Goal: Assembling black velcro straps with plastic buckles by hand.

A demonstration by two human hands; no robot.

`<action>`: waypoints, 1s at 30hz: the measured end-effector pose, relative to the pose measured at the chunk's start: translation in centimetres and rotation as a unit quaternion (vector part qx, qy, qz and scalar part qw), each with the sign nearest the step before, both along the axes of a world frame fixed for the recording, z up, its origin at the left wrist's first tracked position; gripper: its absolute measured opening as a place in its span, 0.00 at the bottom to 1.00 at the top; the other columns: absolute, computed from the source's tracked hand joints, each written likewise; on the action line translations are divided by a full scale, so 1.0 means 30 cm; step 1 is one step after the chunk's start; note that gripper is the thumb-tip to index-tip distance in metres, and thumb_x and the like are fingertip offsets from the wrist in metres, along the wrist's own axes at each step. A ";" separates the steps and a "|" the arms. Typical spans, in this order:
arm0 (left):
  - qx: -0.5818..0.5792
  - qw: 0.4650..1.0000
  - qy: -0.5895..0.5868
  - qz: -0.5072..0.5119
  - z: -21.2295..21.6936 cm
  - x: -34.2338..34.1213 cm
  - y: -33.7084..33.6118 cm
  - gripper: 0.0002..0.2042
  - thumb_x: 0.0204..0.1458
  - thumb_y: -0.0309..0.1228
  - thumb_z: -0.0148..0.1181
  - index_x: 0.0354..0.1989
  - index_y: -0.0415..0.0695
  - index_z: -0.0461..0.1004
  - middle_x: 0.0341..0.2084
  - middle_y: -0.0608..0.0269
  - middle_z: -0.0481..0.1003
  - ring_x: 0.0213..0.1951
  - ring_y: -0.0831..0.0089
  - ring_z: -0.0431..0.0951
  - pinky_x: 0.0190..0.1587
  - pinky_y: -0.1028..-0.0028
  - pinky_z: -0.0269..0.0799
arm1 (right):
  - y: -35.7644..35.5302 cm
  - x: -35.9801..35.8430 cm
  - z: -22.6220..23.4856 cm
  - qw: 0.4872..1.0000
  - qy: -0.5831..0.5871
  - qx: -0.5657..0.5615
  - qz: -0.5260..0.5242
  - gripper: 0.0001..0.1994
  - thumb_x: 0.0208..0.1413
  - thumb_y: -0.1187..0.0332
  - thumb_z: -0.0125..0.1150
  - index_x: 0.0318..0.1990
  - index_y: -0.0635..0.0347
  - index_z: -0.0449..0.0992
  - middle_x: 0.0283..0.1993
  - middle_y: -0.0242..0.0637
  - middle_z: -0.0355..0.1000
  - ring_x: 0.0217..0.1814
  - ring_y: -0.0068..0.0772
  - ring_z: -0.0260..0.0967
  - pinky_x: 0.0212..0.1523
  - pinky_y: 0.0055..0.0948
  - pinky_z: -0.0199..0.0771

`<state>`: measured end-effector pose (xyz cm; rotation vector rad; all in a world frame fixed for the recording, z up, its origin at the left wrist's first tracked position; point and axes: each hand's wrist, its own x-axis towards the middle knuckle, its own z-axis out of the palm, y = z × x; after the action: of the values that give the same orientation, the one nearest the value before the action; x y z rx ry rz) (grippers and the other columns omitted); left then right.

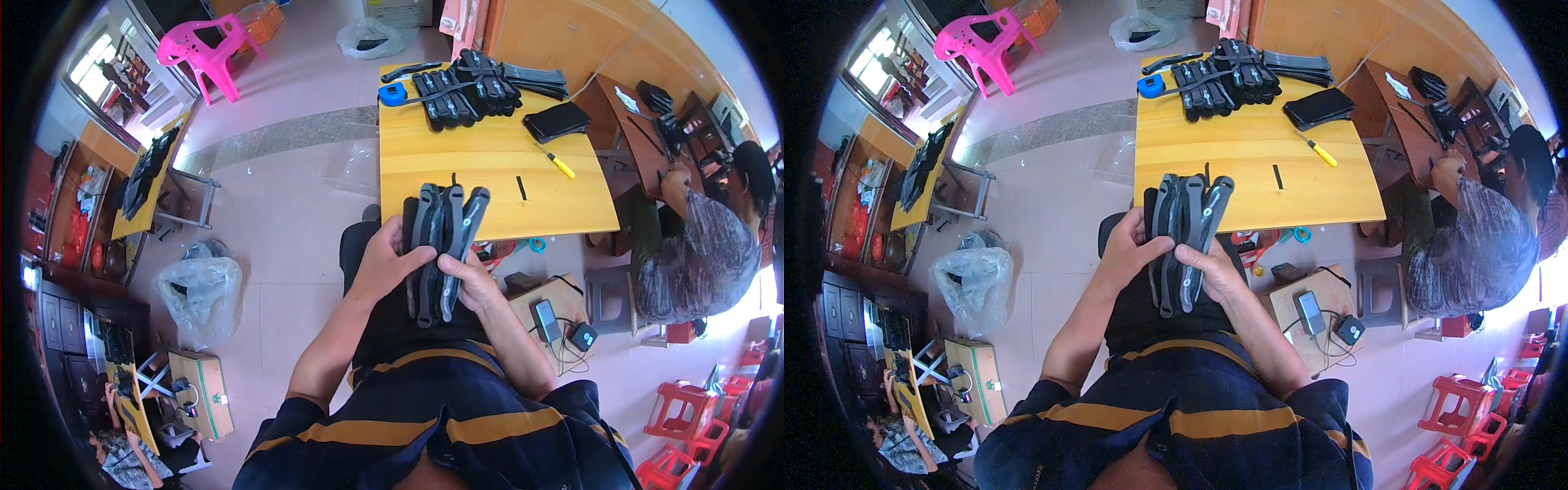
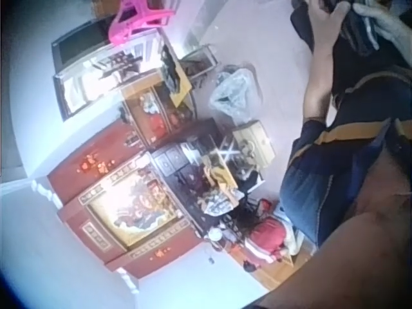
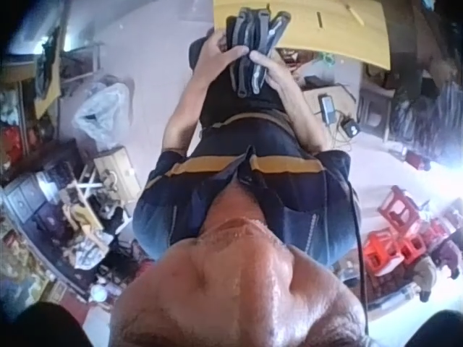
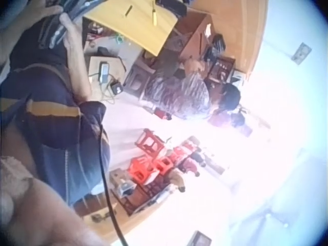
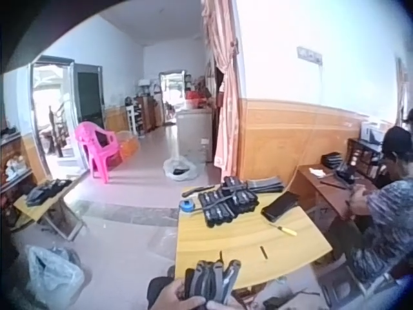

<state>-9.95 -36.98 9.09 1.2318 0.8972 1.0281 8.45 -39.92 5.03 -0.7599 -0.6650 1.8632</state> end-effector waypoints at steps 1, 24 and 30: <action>0.001 1.000 0.000 -0.003 -0.011 -0.004 -0.019 0.25 0.50 0.31 0.72 0.53 0.36 0.68 0.44 0.61 0.77 0.45 0.77 0.77 0.50 0.74 0.73 | -0.014 -0.011 -0.013 1.000 0.002 0.008 -0.001 0.36 0.47 0.58 0.77 0.62 0.63 0.68 0.56 0.37 0.73 0.61 0.32 0.67 0.64 0.36 0.64; 0.033 0.996 -0.078 -0.040 0.057 -0.006 -0.091 0.22 0.53 0.32 0.72 0.52 0.36 0.70 0.42 0.64 0.76 0.43 0.81 0.76 0.47 0.79 0.72 | -0.025 0.030 0.045 0.998 -0.007 0.054 -0.025 0.32 0.45 0.69 0.75 0.59 0.63 0.69 0.50 0.34 0.75 0.52 0.29 0.72 0.58 0.33 0.71; 0.040 0.995 -0.061 -0.072 0.067 -0.034 -0.096 0.24 0.54 0.31 0.70 0.56 0.37 0.69 0.45 0.64 0.75 0.47 0.78 0.75 0.50 0.75 0.72 | -0.024 0.055 0.072 0.981 -0.073 0.176 -0.029 0.35 0.39 0.72 0.79 0.58 0.63 0.69 0.53 0.35 0.74 0.55 0.29 0.71 0.60 0.33 0.70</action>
<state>-10.95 -39.86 11.11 1.2676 0.6679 1.0206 10.11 -40.64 7.19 -0.6777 -1.0241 1.5874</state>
